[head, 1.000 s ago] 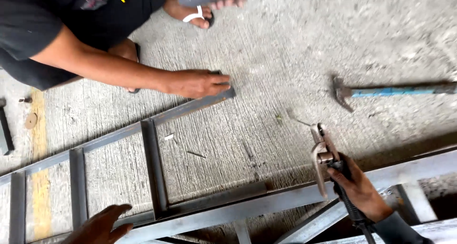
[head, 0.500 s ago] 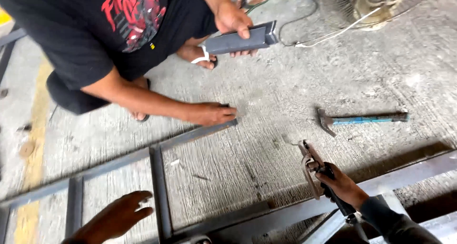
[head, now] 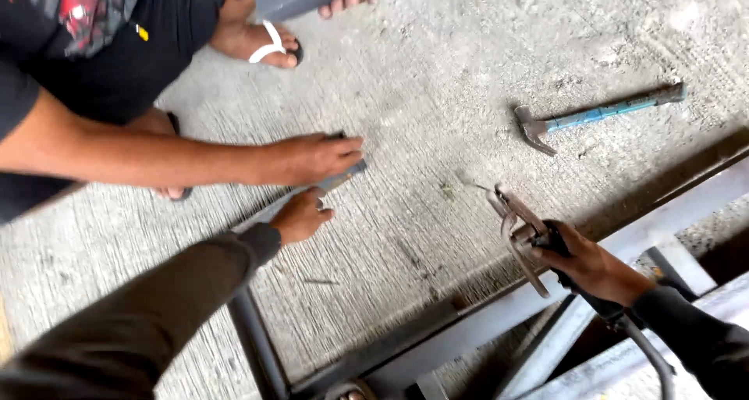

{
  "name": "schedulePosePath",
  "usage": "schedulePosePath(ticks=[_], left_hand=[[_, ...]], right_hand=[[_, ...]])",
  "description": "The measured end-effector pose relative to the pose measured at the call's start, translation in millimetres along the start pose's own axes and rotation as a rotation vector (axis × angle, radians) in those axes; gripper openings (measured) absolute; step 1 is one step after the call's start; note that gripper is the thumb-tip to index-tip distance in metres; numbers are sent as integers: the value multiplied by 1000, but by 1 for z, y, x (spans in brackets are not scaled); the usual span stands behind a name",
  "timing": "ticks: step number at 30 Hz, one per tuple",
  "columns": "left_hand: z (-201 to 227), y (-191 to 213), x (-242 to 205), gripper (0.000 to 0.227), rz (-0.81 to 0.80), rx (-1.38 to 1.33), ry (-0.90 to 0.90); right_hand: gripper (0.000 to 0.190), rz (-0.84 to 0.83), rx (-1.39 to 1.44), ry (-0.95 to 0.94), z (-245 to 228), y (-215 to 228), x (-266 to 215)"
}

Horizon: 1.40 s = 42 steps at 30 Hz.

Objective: Welding together a large metal frame structure on a concrete floor using a stick welder.

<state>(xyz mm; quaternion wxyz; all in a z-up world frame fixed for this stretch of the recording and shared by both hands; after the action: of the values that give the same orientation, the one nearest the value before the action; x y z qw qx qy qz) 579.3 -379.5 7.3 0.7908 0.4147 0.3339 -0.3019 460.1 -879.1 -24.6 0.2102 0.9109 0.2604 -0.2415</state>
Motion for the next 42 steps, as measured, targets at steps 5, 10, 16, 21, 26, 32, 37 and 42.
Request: schedulePosePath(ticks=[5,10,16,21,26,32,37,42], left_hand=[[11,-3,30,82,206,-56,-8],[-4,-16,57,66,312,-385,-133],[-32,-26,108,47,436,-299,41],[-45,-27,133,29,470,-325,-50],[-53,-25,124,14,435,-377,34],[-22,-13,89,21,429,-395,83],[-25,-18,96,30,460,-375,79],[-9,-18,81,45,480,-447,-43]], right_hand=[[64,-35,-121,205,0,-11,1],[46,36,78,-186,-12,-15,-7],[52,-9,103,-123,-24,-21,-3],[59,47,140,-274,-29,-19,-3],[62,67,125,-211,-9,-19,8],[64,25,76,-256,-22,-19,11],[54,80,88,-362,-46,-12,-1],[56,74,97,-320,-16,-8,11]])
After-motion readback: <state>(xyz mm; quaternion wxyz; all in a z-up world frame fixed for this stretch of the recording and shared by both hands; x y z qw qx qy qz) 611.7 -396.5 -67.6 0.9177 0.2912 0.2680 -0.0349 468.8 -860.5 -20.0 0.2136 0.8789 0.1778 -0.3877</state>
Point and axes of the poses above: each hand's wrist, its own x-axis towards the middle knuckle, its own y-axis out of the back of the hand, z = x × y, the point moved 5 cm from there along x, towards the middle knuckle, and after that the axes turned 7 degrees about -z, right-handed, at the moved point
